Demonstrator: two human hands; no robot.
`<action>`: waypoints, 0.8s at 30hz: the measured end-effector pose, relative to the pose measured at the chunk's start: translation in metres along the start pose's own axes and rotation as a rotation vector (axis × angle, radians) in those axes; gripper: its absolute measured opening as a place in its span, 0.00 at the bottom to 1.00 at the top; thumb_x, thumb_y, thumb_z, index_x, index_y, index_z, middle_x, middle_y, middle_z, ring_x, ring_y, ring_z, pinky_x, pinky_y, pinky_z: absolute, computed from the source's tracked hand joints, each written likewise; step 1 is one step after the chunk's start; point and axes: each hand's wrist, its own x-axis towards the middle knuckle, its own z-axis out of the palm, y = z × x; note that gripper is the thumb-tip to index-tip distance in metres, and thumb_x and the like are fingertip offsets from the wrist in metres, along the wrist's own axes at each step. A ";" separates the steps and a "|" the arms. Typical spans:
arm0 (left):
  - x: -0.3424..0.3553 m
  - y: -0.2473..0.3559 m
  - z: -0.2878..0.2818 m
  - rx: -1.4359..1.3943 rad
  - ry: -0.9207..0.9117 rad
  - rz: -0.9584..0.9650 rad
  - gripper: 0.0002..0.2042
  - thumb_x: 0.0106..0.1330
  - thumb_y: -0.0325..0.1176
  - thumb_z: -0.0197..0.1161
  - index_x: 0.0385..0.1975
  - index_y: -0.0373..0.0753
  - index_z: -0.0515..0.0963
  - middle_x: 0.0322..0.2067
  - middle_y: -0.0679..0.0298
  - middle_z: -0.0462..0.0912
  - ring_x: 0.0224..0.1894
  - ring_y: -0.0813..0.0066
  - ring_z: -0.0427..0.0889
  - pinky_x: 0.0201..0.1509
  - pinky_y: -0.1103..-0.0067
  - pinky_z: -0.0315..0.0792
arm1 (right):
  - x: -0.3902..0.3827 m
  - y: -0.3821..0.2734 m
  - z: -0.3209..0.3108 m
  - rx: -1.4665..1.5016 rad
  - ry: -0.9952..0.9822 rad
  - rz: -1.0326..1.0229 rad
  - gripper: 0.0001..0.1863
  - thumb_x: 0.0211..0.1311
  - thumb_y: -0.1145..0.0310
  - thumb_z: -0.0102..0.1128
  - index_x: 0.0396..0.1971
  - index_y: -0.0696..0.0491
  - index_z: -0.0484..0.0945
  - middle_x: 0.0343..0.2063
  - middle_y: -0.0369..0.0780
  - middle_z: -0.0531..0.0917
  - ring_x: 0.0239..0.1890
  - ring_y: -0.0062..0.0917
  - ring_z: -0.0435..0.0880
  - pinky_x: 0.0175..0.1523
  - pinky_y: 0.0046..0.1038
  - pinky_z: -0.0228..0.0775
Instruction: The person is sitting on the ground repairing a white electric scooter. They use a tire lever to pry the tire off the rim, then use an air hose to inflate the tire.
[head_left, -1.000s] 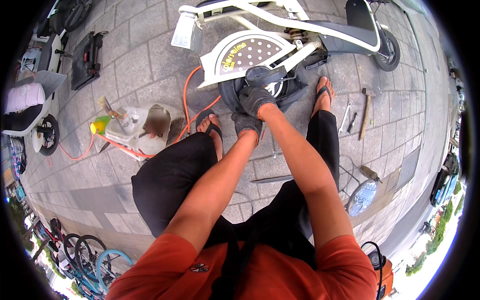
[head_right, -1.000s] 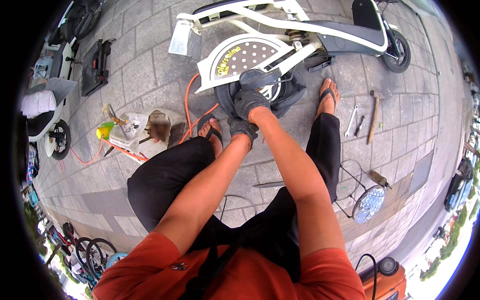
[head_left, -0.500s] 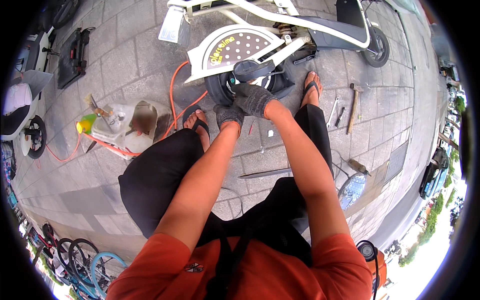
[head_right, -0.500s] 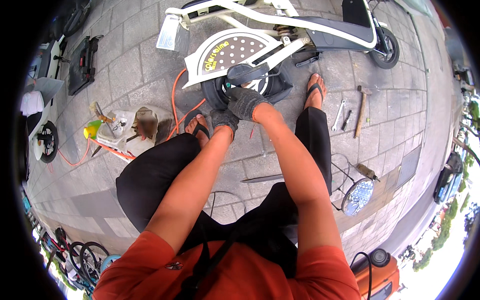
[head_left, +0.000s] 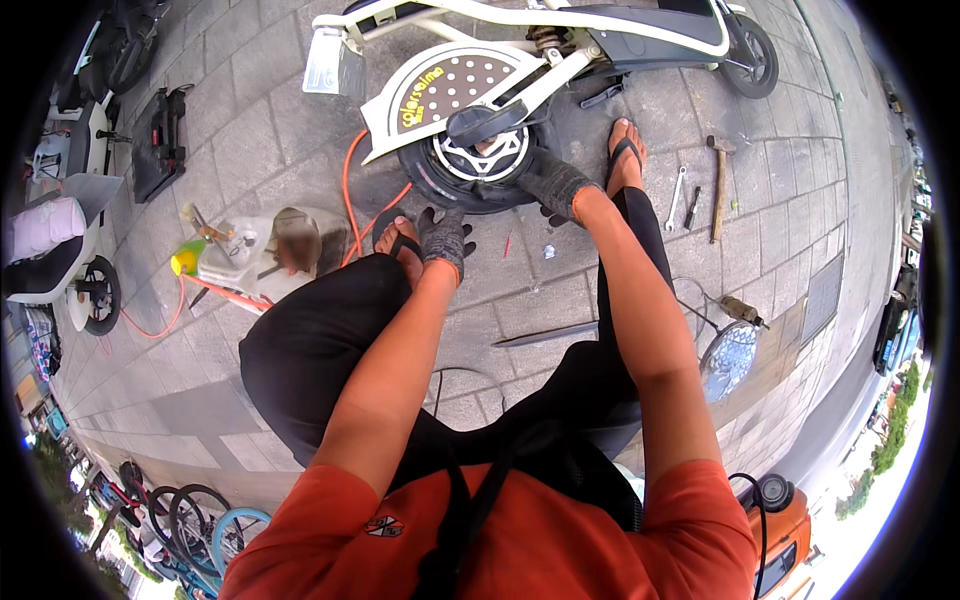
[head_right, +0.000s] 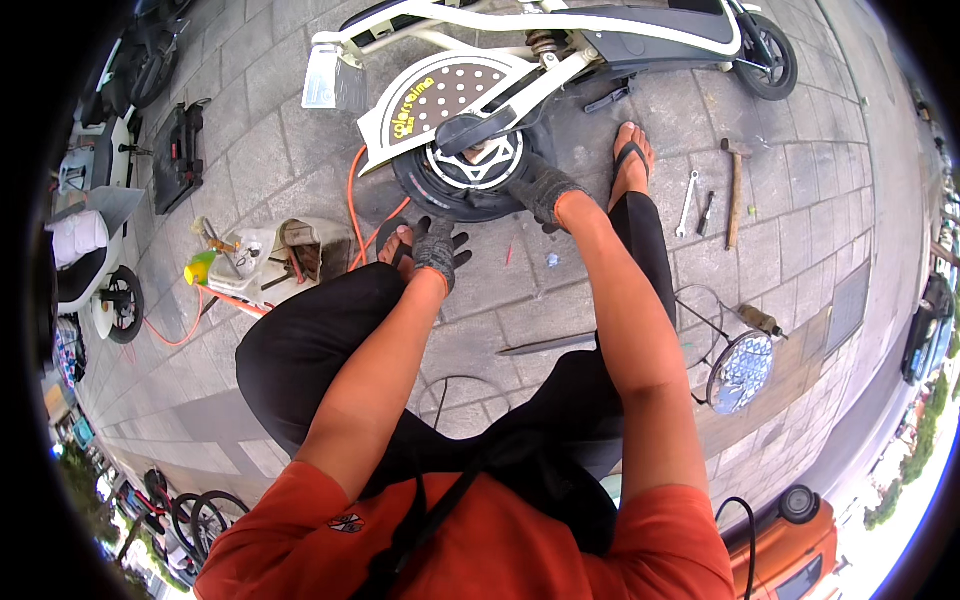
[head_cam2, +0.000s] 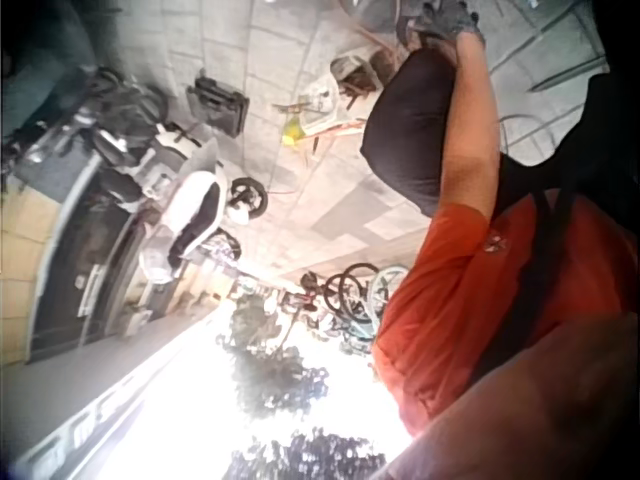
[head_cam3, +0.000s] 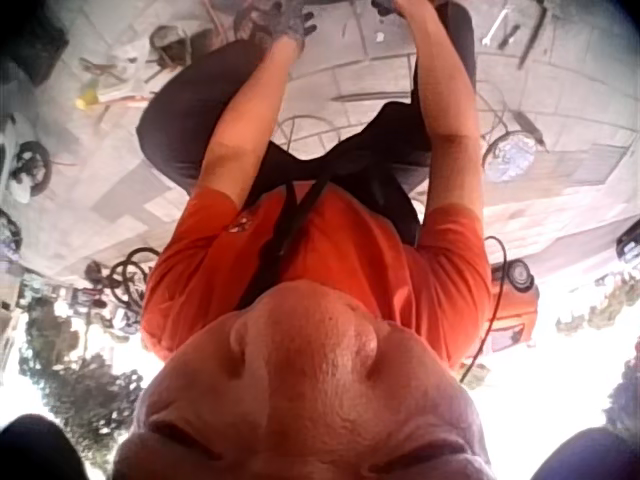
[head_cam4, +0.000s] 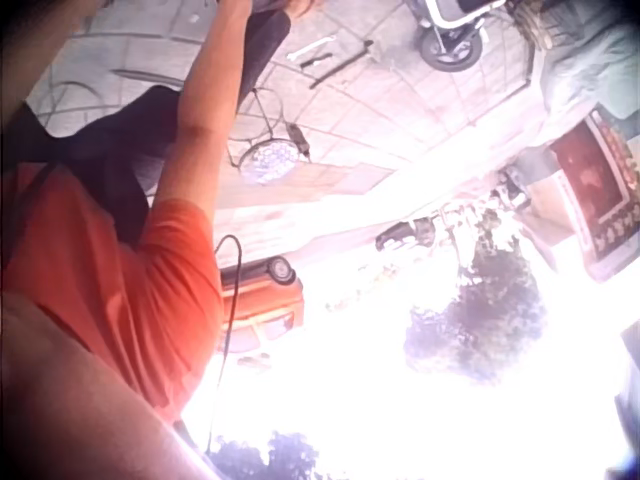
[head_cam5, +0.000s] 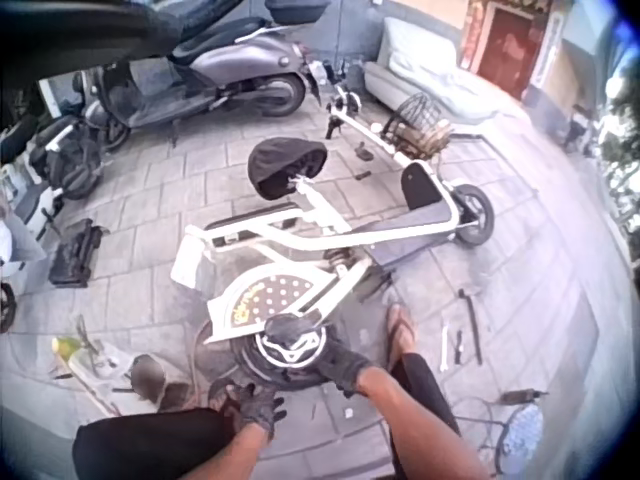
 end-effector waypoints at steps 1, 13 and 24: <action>-0.013 0.003 0.015 0.026 0.004 -0.003 0.39 0.65 0.38 0.69 0.72 0.49 0.52 0.59 0.53 0.74 0.51 0.57 0.82 0.44 0.56 0.80 | 0.004 0.005 0.001 -0.018 0.024 -0.017 0.31 0.68 0.50 0.55 0.67 0.47 0.67 0.49 0.52 0.83 0.39 0.43 0.87 0.47 0.41 0.81; -0.002 0.003 0.046 0.047 0.180 0.062 0.39 0.62 0.41 0.73 0.70 0.47 0.56 0.56 0.59 0.76 0.45 0.60 0.82 0.41 0.60 0.80 | 0.030 0.036 0.006 -0.127 0.375 -0.530 0.27 0.64 0.60 0.60 0.63 0.49 0.74 0.51 0.53 0.83 0.53 0.47 0.83 0.59 0.41 0.74; 0.028 -0.022 0.051 -0.112 -0.017 -0.063 0.29 0.66 0.40 0.69 0.65 0.51 0.64 0.61 0.63 0.73 0.60 0.54 0.77 0.59 0.49 0.74 | 0.034 0.030 0.006 -0.129 0.432 -0.506 0.23 0.64 0.61 0.63 0.57 0.52 0.78 0.50 0.51 0.84 0.54 0.45 0.83 0.60 0.38 0.73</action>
